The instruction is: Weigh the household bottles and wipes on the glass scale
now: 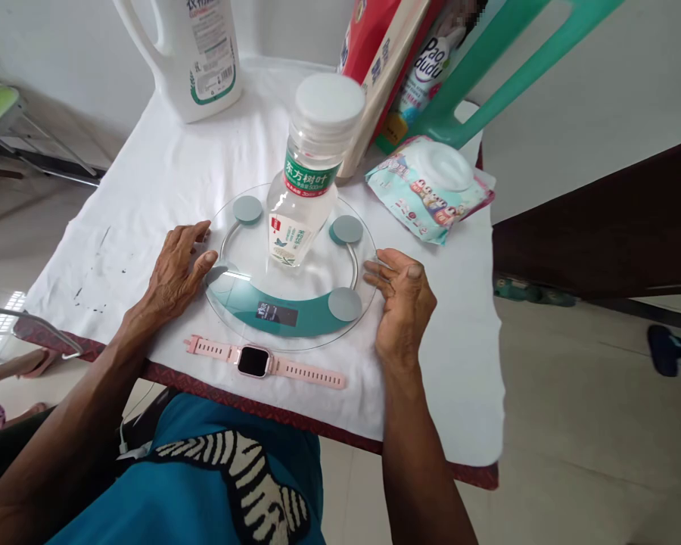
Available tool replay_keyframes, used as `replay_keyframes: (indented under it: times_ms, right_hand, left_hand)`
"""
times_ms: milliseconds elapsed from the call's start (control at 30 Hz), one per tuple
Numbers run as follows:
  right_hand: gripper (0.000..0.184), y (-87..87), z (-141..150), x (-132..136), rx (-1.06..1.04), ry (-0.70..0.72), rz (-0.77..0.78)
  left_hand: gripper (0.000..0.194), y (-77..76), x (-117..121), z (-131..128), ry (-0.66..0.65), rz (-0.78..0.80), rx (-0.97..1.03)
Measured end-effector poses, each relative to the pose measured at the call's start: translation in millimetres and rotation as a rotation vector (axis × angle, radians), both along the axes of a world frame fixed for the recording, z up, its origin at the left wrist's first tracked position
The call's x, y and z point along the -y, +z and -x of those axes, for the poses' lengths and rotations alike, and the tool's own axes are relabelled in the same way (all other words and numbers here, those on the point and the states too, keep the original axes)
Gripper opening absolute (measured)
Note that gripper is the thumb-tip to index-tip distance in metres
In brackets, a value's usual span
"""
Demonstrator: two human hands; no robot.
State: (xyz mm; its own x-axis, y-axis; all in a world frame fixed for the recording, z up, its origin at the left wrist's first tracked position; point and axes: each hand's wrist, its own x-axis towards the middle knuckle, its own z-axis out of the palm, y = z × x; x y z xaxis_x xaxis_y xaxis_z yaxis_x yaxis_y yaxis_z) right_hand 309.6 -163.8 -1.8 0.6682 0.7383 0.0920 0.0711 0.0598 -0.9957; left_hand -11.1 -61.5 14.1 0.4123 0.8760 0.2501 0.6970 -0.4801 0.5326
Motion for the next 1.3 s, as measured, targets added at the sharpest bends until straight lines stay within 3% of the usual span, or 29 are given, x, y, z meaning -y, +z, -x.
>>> replay_keyframes:
  times_ms: [367, 467, 567, 667, 733, 833, 1033, 1167, 1300]
  right_hand:
    - [0.067, -2.2, -1.6, 2.8, 0.112, -0.028, 0.034]
    - [0.059, 20.0, -0.2, 2.9, 0.278, -0.017, 0.06]
    - [0.052, 59.3, 7.8, -4.1, 0.375, 0.094, -0.033]
    - [0.057, 99.5, 25.2, -18.4, 0.383, 0.201, -0.166]
    - [0.062, 116.9, 39.8, -31.0, 0.359, 0.221, -0.206]
    - [0.064, 123.7, 61.2, -49.4, 0.298, 0.234, -0.169]
    - [0.034, 111.4, 84.4, -69.0, 0.263, 0.259, -0.091]
    - [0.027, 121.5, 66.1, -76.5, 0.27, 0.134, -0.185]
    - [0.033, 138.2, 20.5, -81.5, 0.401, -0.069, -0.278]
  left_hand:
    - [0.053, 1.2, 1.8, 0.0, -0.002, 0.013, -0.018]
    - [0.052, -0.3, 3.6, -0.3, -0.003, -0.017, 0.008]
    - [0.052, -6.3, 4.6, -0.6, 0.022, -0.025, 0.029]
    - [0.053, -13.4, 6.0, -1.0, 0.036, -0.036, 0.041]
    - [0.053, -16.8, 7.4, -1.5, 0.042, -0.04, 0.041]
    - [0.054, -19.6, 8.4, -2.4, 0.047, -0.044, 0.036]
    - [0.06, -22.7, 3.8, -1.1, 0.027, -0.106, 0.012]
    - [0.065, -23.9, 1.0, -0.3, 0.009, -0.164, -0.014]
    - [0.065, -22.0, 2.0, -1.1, -0.006, -0.182, -0.031]
